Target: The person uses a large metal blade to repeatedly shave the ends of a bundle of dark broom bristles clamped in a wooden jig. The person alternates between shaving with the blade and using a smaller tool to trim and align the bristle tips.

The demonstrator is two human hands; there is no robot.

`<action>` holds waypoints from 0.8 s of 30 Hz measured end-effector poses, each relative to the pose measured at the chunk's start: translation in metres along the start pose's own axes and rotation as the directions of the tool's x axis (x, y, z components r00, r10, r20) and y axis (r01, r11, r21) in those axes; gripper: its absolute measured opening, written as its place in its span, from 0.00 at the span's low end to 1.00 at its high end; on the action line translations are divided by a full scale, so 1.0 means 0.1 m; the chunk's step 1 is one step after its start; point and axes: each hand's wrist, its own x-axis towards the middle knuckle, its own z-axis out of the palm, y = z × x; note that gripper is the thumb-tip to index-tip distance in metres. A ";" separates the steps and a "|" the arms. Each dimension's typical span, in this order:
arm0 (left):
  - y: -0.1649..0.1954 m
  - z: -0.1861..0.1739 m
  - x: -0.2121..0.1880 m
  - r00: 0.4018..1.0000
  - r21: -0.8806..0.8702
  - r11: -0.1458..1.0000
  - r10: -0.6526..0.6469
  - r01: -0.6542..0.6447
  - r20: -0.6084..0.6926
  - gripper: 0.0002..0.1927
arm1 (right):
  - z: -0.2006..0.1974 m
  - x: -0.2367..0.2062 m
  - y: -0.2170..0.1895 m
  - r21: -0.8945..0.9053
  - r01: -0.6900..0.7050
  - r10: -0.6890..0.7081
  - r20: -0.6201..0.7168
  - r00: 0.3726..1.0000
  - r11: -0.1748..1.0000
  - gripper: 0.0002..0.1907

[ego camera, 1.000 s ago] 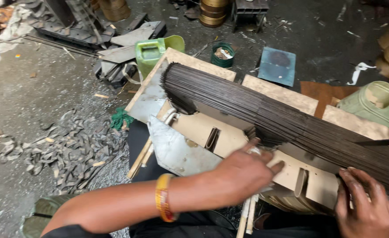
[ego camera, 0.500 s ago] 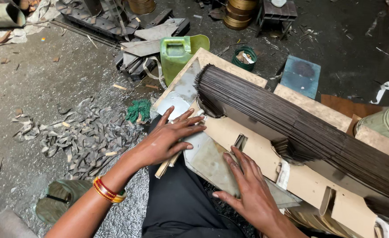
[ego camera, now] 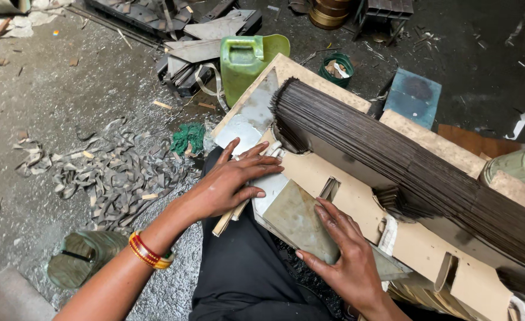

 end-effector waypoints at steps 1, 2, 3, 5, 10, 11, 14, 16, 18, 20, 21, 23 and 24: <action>0.01 -0.01 0.01 1.000 0.031 0.999 -0.008 0.008 0.006 0.29 | -0.02 -0.01 0.00 0.002 0.032 -0.032 -0.017 0.999 1.000 0.46; 0.03 -0.02 0.02 1.000 0.060 0.998 -0.013 0.012 0.016 0.28 | -0.04 -0.01 0.01 0.004 0.058 -0.057 -0.036 0.998 0.998 0.45; 0.06 -0.01 0.03 0.999 0.083 0.996 -0.017 0.015 0.029 0.28 | -0.06 -0.04 0.01 0.012 0.055 -0.055 -0.048 0.997 0.998 0.45; 0.10 0.00 0.06 0.997 0.094 0.995 -0.050 0.044 0.063 0.28 | -0.09 -0.05 0.03 0.025 0.066 -0.064 -0.072 0.995 0.998 0.45; 0.16 0.00 0.12 0.998 0.144 0.989 -0.026 0.018 0.056 0.28 | -0.13 -0.09 0.02 0.076 0.093 -0.084 -0.122 0.989 0.993 0.45; 0.17 0.01 0.12 0.998 0.146 0.989 -0.021 0.013 0.056 0.28 | -0.14 -0.09 0.01 0.089 0.095 -0.083 -0.132 0.988 0.991 0.45; 0.19 0.01 0.07 0.997 0.160 0.986 -0.048 0.038 0.060 0.28 | -0.25 -0.13 0.02 0.109 0.105 -0.083 -0.191 0.978 0.988 0.45; 0.21 0.05 0.10 0.996 0.175 0.984 -0.055 0.042 0.070 0.28 | -0.39 -0.22 0.08 0.026 0.159 -0.149 -0.229 0.962 0.987 0.45; 0.25 0.08 0.14 0.994 0.223 0.974 -0.066 0.046 0.085 0.30 | -0.56 -0.40 0.18 -0.048 0.200 -0.206 -0.231 0.951 0.979 0.45; 0.30 0.10 0.24 0.991 0.301 0.952 -0.081 0.046 0.104 0.36 | -0.75 -0.62 0.30 -0.095 0.260 -0.274 -0.194 0.942 0.961 0.46; 0.35 0.14 0.31 0.989 0.344 0.937 -0.100 0.057 0.108 0.41 | -0.86 -0.74 0.37 -0.150 0.178 -0.202 -0.164 0.966 0.973 0.46; 0.49 0.22 0.46 0.983 0.512 0.841 0.174 -0.175 0.050 0.38 | -1.10 -0.92 0.53 -0.248 0.042 -0.069 -0.101 0.992 0.968 0.48; 0.59 0.25 0.53 0.953 0.598 0.759 0.300 -0.256 0.027 0.37 | -1.24 -1.00 0.62 -0.304 -0.011 -0.038 -0.158 0.987 0.953 0.50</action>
